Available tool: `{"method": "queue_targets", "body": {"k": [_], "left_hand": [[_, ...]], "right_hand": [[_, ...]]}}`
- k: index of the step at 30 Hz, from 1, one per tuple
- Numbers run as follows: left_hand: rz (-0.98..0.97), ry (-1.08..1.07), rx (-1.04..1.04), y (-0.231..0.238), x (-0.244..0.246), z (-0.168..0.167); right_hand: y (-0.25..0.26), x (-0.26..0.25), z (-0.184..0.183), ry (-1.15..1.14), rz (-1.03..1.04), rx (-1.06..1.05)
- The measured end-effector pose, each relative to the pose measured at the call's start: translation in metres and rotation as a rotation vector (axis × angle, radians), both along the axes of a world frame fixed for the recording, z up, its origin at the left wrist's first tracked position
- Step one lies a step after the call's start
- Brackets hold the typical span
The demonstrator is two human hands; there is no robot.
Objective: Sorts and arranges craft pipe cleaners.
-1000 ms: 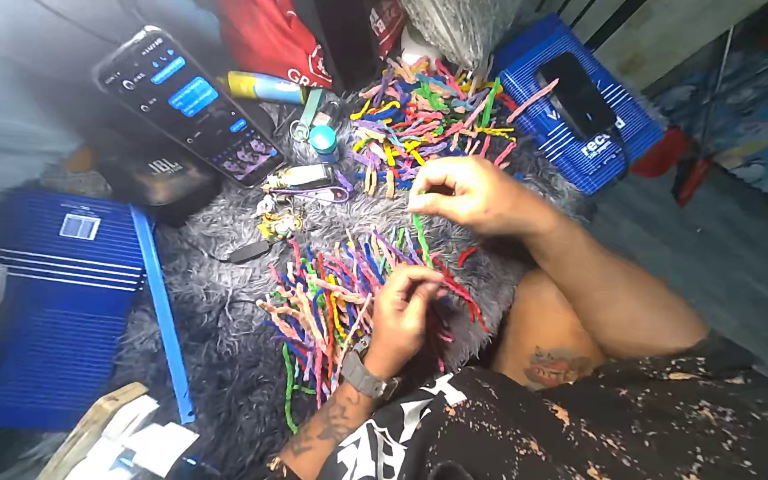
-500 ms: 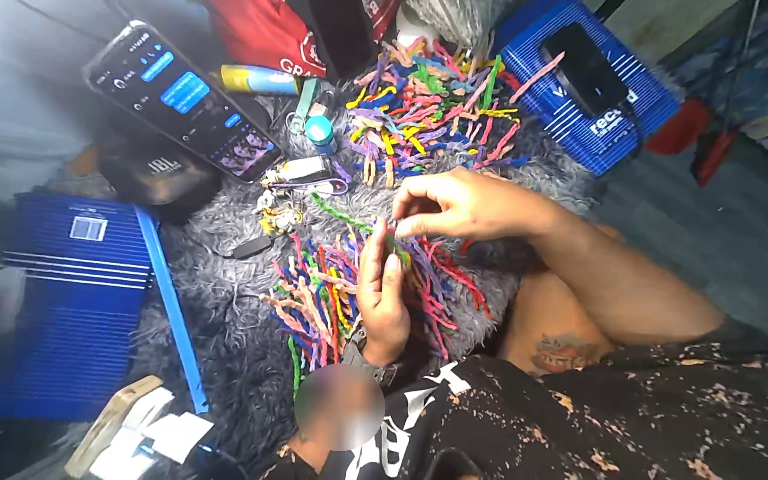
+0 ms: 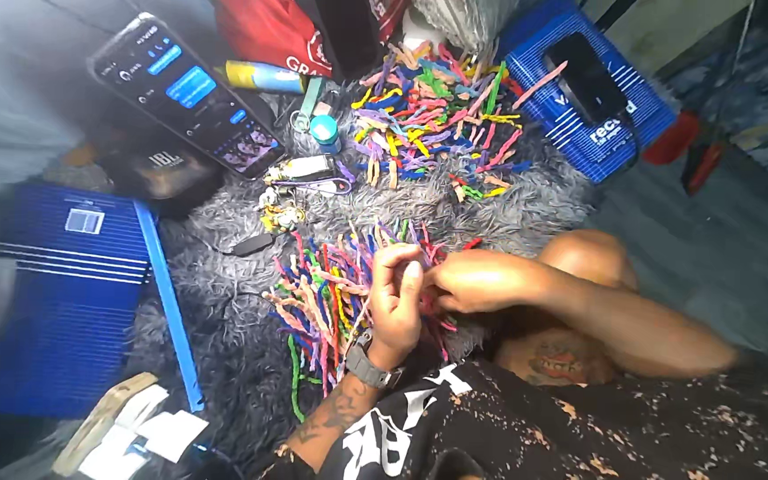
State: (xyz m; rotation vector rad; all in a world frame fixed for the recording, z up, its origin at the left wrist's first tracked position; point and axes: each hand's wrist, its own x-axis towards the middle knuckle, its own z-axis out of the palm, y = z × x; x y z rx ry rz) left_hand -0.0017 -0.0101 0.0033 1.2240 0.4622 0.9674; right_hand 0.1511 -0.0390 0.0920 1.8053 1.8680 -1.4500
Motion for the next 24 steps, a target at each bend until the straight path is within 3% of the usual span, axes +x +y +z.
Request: {"method": "queue_targets", "body": {"k": [3,6,11,20,24], "left_hand": [[-0.180,0.140,-0.114,0.003,0.000,0.005],[-0.176,0.275,-0.226,0.009,0.002,0.003],[-0.181,0.272,-0.211,0.009,0.004,0.004],[-0.174,0.273,-0.204,0.010,0.004,0.006],[-0.108,0.258,-0.307,0.011,0.006,0.006]], "right_hand": [[0.008,0.011,0.015,-0.067,-0.001,0.050],[0.033,0.030,0.023,-0.205,-0.048,0.278],[0.089,0.048,-0.024,-0.357,-0.027,0.740],[0.129,0.051,-0.052,-0.381,0.058,0.857],[0.110,0.053,-0.033,-0.215,-0.143,1.006]]}}
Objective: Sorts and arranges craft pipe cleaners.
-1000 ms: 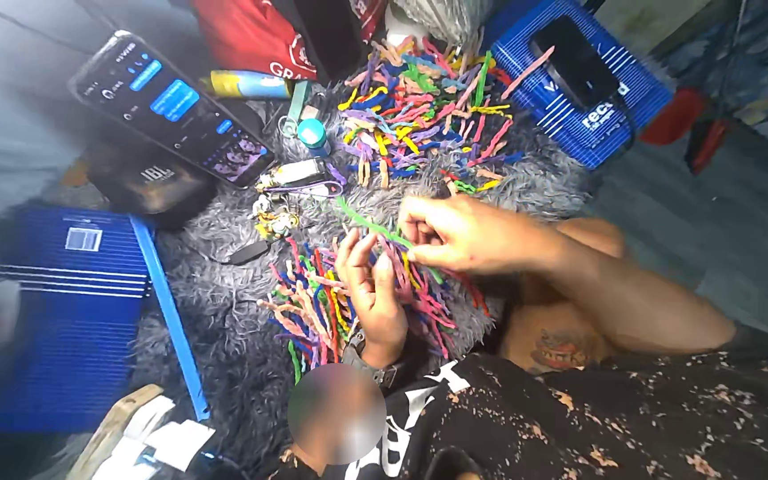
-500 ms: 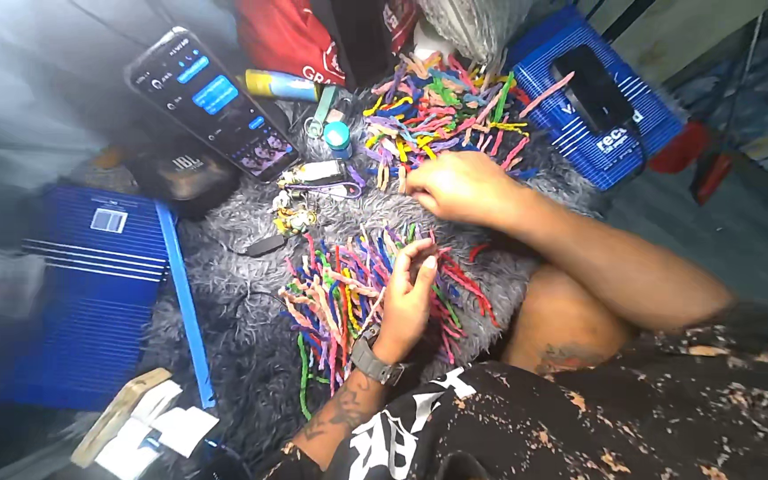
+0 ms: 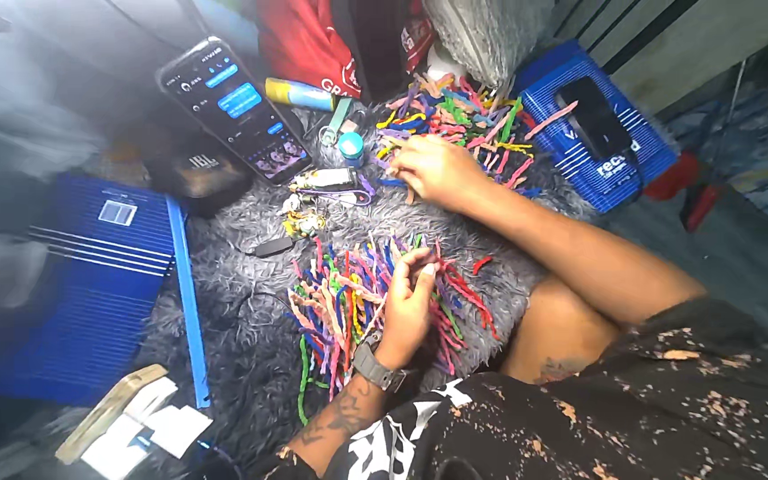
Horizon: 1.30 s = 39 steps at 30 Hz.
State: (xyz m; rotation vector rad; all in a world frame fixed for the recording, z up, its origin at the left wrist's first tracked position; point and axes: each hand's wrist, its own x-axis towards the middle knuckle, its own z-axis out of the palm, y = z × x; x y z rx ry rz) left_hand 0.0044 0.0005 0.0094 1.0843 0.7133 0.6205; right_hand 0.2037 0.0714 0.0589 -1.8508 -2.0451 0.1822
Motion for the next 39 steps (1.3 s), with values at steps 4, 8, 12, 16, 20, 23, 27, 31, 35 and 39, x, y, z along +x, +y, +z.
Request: {"method": "queue_targets", "body": {"k": [4,8,12,16,20,23,27,31,35,39], "left_hand": [[0.082,-0.020,-0.059,-0.001,0.001,-0.002],[0.137,-0.070,-0.024,-0.004,0.000,0.000],[0.228,-0.118,0.021,-0.004,-0.001,-0.003],[0.295,-0.183,0.045,-0.002,-0.002,-0.005],[0.333,-0.268,0.045,0.000,-0.001,-0.006],[0.348,-0.313,0.016,0.002,-0.001,-0.005],[0.369,-0.350,0.001,0.002,0.000,-0.002],[0.438,-0.396,0.066,0.001,-0.001,-0.004],[0.218,-0.366,0.136,-0.008,-0.002,-0.005],[0.120,-0.163,0.105,-0.007,-0.002,-0.003]], "right_hand": [[-0.051,-0.010,0.023,0.454,-0.090,-0.150],[-0.093,-0.029,0.011,0.881,-0.104,-0.321],[-0.107,-0.037,0.013,1.054,-0.094,-0.314],[-0.117,-0.024,0.019,0.760,-0.094,-0.299],[-0.119,-0.021,0.012,0.344,-0.049,-0.275],[-0.117,-0.028,0.013,0.275,0.034,-0.399],[-0.115,-0.031,0.015,0.477,0.127,-0.598],[-0.113,-0.029,0.017,0.440,0.000,-0.629],[-0.108,-0.031,0.023,0.304,0.052,-0.749],[-0.075,-0.022,0.032,0.132,0.028,-0.668]]}}
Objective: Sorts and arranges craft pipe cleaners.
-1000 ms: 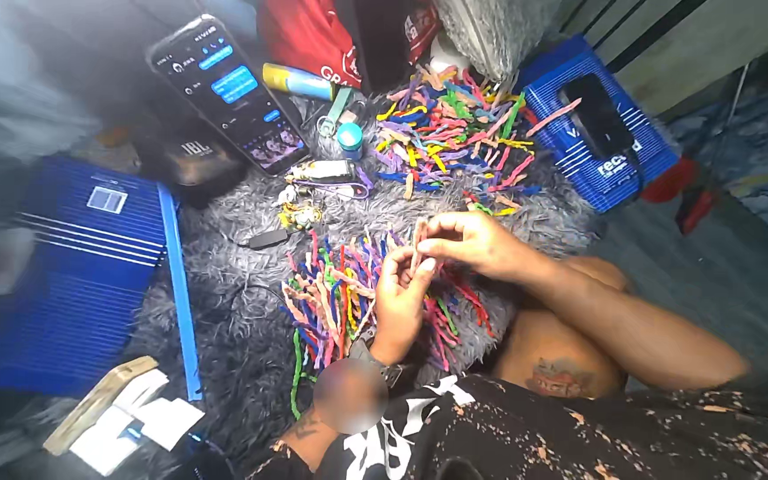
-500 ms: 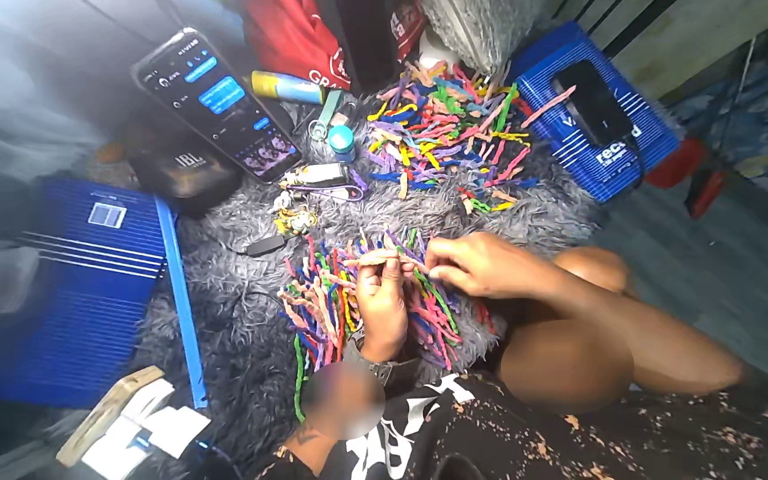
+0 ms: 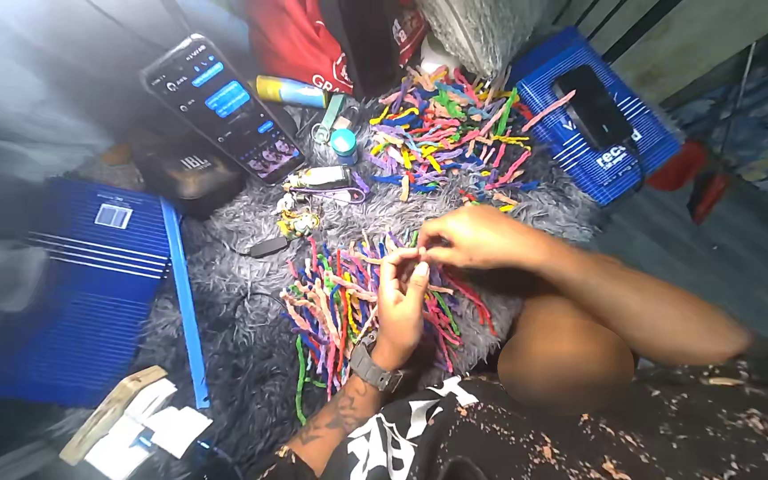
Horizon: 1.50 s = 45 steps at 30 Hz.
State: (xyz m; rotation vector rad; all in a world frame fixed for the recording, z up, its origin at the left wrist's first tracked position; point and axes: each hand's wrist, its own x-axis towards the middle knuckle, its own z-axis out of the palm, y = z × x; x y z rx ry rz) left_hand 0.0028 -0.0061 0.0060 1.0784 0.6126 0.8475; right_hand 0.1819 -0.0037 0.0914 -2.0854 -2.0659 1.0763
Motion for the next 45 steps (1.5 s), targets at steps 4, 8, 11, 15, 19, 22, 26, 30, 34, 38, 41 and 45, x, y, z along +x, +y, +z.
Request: {"method": "queue_targets", "body": {"k": [4,8,11,15,19,22,26,30,34,38,41,45], "left_hand": [[-0.006,0.114,-0.048,0.003,0.001,0.000],[0.006,0.092,-0.071,0.003,0.003,0.001],[0.000,0.089,-0.104,0.004,0.002,0.004],[0.018,0.085,-0.116,0.003,0.002,0.004],[0.022,0.074,-0.114,0.002,0.003,0.003],[0.011,0.074,-0.091,0.003,0.003,0.001],[0.026,0.043,-0.111,0.003,0.002,0.001],[0.037,0.015,-0.096,0.005,0.001,0.000],[0.025,0.045,-0.112,0.005,-0.001,0.002],[0.015,0.054,-0.123,0.005,0.000,0.004],[0.024,0.042,-0.131,0.004,0.001,0.005],[0.063,0.021,-0.140,0.002,0.001,0.005]], "right_hand": [[0.056,-0.003,-0.011,-0.198,-0.039,0.225],[0.099,-0.008,-0.036,-0.388,-0.066,0.222],[0.101,-0.003,-0.030,-0.321,-0.109,0.151],[0.068,0.018,-0.010,0.043,-0.295,0.315],[0.044,0.024,-0.015,0.102,-0.295,0.425],[0.060,0.012,-0.035,-0.116,-0.193,0.442],[0.088,0.000,-0.055,-0.301,-0.142,0.396],[0.073,0.005,-0.027,0.062,-0.341,0.472],[0.025,0.014,-0.004,0.414,-0.449,0.445],[-0.023,-0.004,-0.013,0.633,-0.432,0.272],[-0.035,-0.016,-0.024,0.630,-0.347,0.194],[-0.039,-0.014,-0.020,0.607,-0.273,0.139]]}}
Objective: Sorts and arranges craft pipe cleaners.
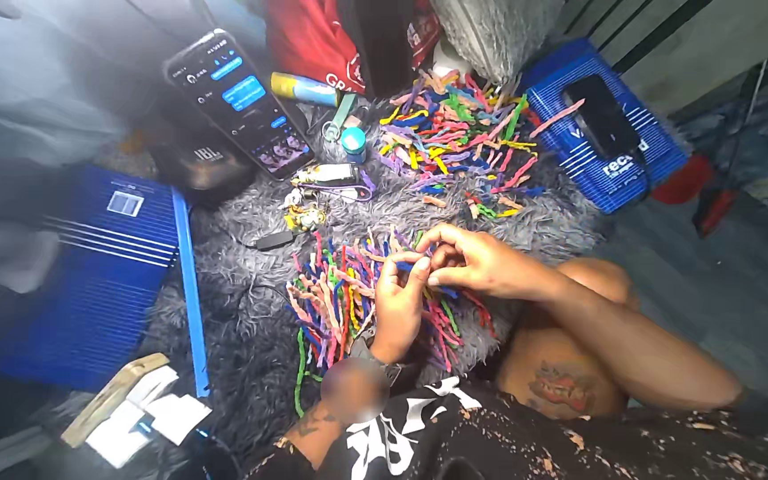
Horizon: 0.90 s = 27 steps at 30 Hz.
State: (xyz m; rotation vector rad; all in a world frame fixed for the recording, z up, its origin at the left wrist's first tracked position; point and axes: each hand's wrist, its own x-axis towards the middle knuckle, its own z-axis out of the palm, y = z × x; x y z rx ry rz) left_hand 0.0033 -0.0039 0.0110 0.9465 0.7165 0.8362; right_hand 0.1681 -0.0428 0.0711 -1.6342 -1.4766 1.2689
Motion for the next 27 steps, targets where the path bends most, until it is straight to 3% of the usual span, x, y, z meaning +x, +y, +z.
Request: {"method": "queue_targets", "body": {"k": [8,12,15,18,22,24,27], "left_hand": [[-0.112,-0.031,0.005,-0.002,-0.001,0.001],[-0.401,-0.056,0.147,-0.005,-0.006,0.001],[-0.508,-0.023,0.233,-0.006,-0.008,0.004],[-0.262,0.014,0.367,-0.012,-0.007,-0.003],[-0.058,-0.197,0.374,-0.004,-0.004,-0.011],[-0.173,-0.299,0.283,-0.003,-0.006,-0.010],[-0.399,-0.245,0.112,-0.004,-0.008,-0.008]], "right_hand": [[-0.002,0.021,0.015,0.027,-0.311,0.315],[0.001,0.020,0.010,-0.002,-0.396,0.460],[0.002,0.015,0.006,-0.012,-0.340,0.497],[0.005,0.023,0.008,-0.031,-0.219,0.395],[0.017,0.033,0.012,-0.159,0.049,0.176],[0.030,0.025,0.007,-0.230,0.139,0.132],[0.059,0.010,0.000,-0.325,0.183,0.132]]}}
